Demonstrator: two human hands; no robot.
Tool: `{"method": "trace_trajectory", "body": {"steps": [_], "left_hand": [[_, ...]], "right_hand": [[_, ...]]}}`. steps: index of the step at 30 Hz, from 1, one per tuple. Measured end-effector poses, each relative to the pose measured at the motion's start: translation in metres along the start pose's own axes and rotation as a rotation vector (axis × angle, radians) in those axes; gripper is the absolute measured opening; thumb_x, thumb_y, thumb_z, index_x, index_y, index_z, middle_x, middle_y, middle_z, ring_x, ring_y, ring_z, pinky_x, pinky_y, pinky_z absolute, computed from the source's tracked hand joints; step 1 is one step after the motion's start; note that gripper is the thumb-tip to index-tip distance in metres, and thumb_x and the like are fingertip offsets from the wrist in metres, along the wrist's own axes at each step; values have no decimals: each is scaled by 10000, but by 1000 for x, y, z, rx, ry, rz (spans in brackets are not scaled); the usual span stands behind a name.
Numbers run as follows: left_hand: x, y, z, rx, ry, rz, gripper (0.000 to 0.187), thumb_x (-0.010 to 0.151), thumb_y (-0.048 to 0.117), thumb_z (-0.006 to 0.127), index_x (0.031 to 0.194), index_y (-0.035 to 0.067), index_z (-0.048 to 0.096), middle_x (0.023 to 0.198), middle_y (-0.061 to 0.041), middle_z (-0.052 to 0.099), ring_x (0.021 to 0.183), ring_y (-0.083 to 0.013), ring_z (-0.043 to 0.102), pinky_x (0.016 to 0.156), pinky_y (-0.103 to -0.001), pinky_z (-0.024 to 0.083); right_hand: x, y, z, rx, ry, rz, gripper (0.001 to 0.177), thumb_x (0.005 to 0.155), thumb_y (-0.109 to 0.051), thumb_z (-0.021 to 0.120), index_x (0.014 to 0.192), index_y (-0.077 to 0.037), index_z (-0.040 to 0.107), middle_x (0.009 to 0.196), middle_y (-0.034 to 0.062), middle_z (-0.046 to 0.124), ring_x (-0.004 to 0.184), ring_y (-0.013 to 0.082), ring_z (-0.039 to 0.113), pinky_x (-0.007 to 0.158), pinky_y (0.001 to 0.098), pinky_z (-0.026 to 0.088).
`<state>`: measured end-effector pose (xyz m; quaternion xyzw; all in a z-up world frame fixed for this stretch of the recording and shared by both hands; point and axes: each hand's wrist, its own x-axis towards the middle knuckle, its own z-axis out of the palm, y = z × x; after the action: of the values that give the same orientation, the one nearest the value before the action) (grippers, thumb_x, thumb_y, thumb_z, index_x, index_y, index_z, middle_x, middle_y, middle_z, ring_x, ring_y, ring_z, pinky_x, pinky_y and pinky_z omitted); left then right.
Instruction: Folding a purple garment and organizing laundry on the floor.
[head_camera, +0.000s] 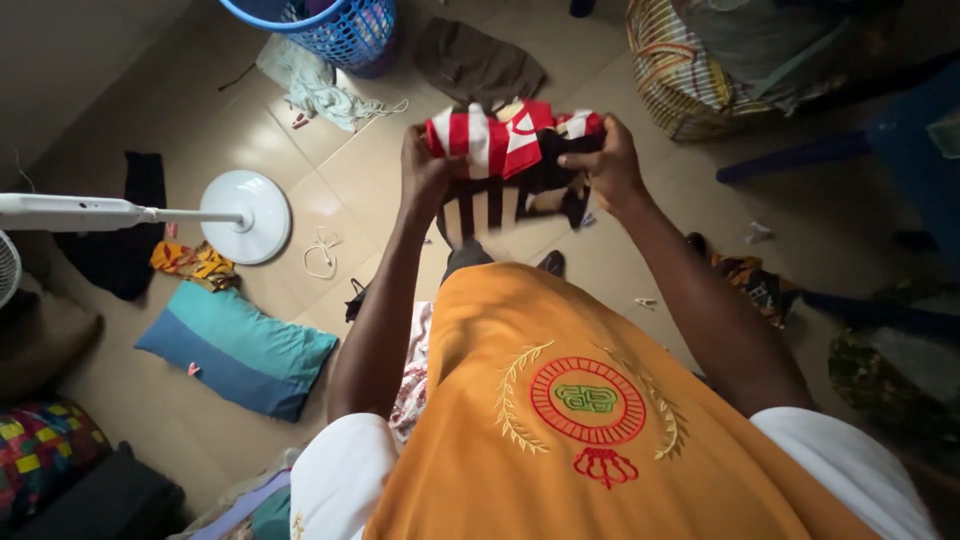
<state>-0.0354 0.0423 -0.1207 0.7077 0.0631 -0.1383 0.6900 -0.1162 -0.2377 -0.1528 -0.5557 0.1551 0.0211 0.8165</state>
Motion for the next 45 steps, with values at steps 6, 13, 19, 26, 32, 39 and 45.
{"method": "trace_trajectory", "body": {"steps": [6, 13, 19, 26, 32, 39, 45], "left_hand": [[-13, 12, 5, 319, -8, 514, 791, 771, -180, 686, 1473, 55, 407, 1190, -148, 692, 983, -224, 718, 765, -315, 596], [-7, 1, 5, 372, -17, 541, 435, 760, -105, 759, 1168, 41, 728, 1066, -104, 673, 974, -217, 720, 841, -304, 595], [-11, 36, -3, 514, -12, 724, 332, 758, 50, 870, 1036, -33, 710, 1076, -154, 653, 987, -252, 662, 844, -364, 564], [16, -46, -19, -545, -576, -36, 416, 918, 140, 780, 1293, 18, 647, 1157, -96, 710, 1072, -187, 697, 1001, -350, 567], [-39, 13, 23, -429, -555, -457, 369, 906, 80, 762, 1252, 18, 650, 1121, -91, 737, 996, -218, 726, 912, -413, 599], [-24, -1, 7, -814, -542, -655, 307, 966, 276, 657, 1187, 66, 694, 1105, -79, 760, 968, -210, 751, 914, -367, 618], [-24, 8, -5, -545, -348, -503, 364, 986, 306, 691, 1187, 6, 734, 1034, -68, 775, 876, -155, 738, 795, -283, 577]], "right_hand": [[-34, -47, 35, -610, 0, -545, 1071, 623, 66, 886, 1516, 23, 297, 1423, 193, 523, 1225, 284, 605, 1026, 400, 541], [-49, -68, 28, -1101, 53, -476, 457, 791, -36, 898, 1189, -6, 676, 1090, 183, 673, 1015, 352, 683, 856, 427, 543], [-50, -88, -2, -1004, 33, -573, 275, 775, -101, 885, 925, -22, 667, 927, 120, 629, 883, 254, 652, 729, 385, 545], [-42, -107, -4, -191, 186, -77, 355, 957, -265, 764, 1239, -93, 634, 1012, 6, 674, 890, 125, 656, 681, 278, 580], [-41, -75, -42, 109, -44, -19, 391, 1044, -322, 720, 1273, -16, 640, 1053, 54, 683, 936, 167, 662, 792, 308, 551], [-48, -41, -47, 212, -26, 63, 586, 992, -568, 565, 1337, -96, 601, 1174, 30, 694, 1010, 160, 676, 912, 330, 558], [-45, 4, -22, 462, -192, 261, 325, 1033, -330, 608, 1190, -47, 587, 1040, 60, 662, 923, 177, 663, 835, 354, 555]]}}
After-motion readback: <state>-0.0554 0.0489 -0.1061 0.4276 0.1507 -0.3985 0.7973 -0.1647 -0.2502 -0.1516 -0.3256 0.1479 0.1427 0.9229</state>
